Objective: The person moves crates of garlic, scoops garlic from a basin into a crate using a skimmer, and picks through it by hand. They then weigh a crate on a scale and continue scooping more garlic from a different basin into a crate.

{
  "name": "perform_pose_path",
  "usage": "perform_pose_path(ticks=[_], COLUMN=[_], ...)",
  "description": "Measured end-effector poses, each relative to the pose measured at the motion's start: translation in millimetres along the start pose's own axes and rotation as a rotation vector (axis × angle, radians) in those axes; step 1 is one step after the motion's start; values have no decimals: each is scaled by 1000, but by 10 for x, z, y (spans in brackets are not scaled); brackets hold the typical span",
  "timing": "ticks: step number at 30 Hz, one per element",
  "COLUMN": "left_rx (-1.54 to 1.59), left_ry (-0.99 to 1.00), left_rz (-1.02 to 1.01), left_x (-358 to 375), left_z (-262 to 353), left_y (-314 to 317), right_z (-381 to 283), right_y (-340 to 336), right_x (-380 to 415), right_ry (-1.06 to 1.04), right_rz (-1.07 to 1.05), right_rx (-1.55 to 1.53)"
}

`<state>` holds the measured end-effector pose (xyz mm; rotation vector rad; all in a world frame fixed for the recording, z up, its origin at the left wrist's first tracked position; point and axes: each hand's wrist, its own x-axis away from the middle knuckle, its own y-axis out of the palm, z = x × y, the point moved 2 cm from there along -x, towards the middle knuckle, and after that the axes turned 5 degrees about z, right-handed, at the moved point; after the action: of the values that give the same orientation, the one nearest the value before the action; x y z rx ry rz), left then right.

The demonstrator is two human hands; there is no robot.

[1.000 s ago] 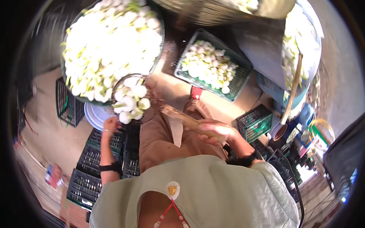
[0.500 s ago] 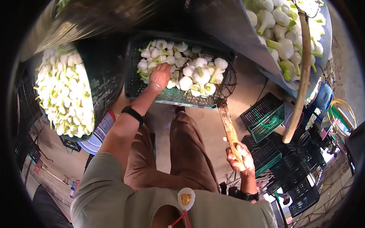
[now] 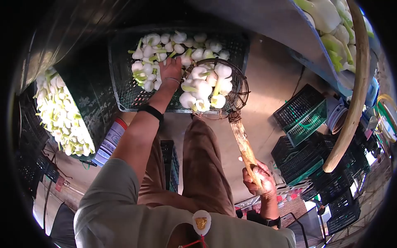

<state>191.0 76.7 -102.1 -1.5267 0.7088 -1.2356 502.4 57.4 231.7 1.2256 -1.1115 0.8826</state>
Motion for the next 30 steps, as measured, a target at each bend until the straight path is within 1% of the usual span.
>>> perform_pose_path(ticks=[1,4,5,8,9,12,13,16,18,19,20,23,24,25,26,27,29,30], left_rx=[-25,90,109,171,276,268,310,330,366,340,315,260,282,315,349,350,356,373], left_ry=[-22,-111,-127,-141,-320,-268,-185,-98,-104,-150,-197,-66,23,-17,-55,-65,-81,-76], left_rz=[84,-75,-177,-375,-466,-581,-475,-592,-458,-512,-564,-655,-487,-486,-486,-442,-358,-358], left_x=[-7,-187,-255,-350,-373,-562,-530,-470,-199,-175,-157,-53,26,83,162,183,263,281], left_z=[3,2,-17,-67,-77,-134,-171,-182,-225,-212,-222,-177,-151,-112,-74,-82,-70,-78], left_y=[56,-81,-63,21,-99,312,437,765,-106,-279,-348,-309,-224,-111,-259,-219,-157,-177], right_z=[-22,-25,-32,-55,-76,-130,-154,-213,-256,-279,-306,-345,-337,-326,-321,-326,-360,-355], right_y=[32,23,42,70,101,137,196,353,482,567,671,926,945,953,973,1013,1031,1027], right_x=[-32,-150,-187,-303,-348,-475,-514,-614,-692,-720,-752,-872,-942,-1009,-1057,-1096,-1204,-1253], right_ry=[-3,0,-4,-13,-26,-68,-77,-117,-153,-172,-195,-286,-326,-365,-404,-453,-608,-686], right_rz=[-28,-82,-90,-118,-130,-115,-113,-132,-140,-152,-113,-11,12,37,63,98,191,237], right_rx=[-4,-52,-52,-43,-22,29,37,93,161,189,285,562,649,735,821,908,1215,1369])
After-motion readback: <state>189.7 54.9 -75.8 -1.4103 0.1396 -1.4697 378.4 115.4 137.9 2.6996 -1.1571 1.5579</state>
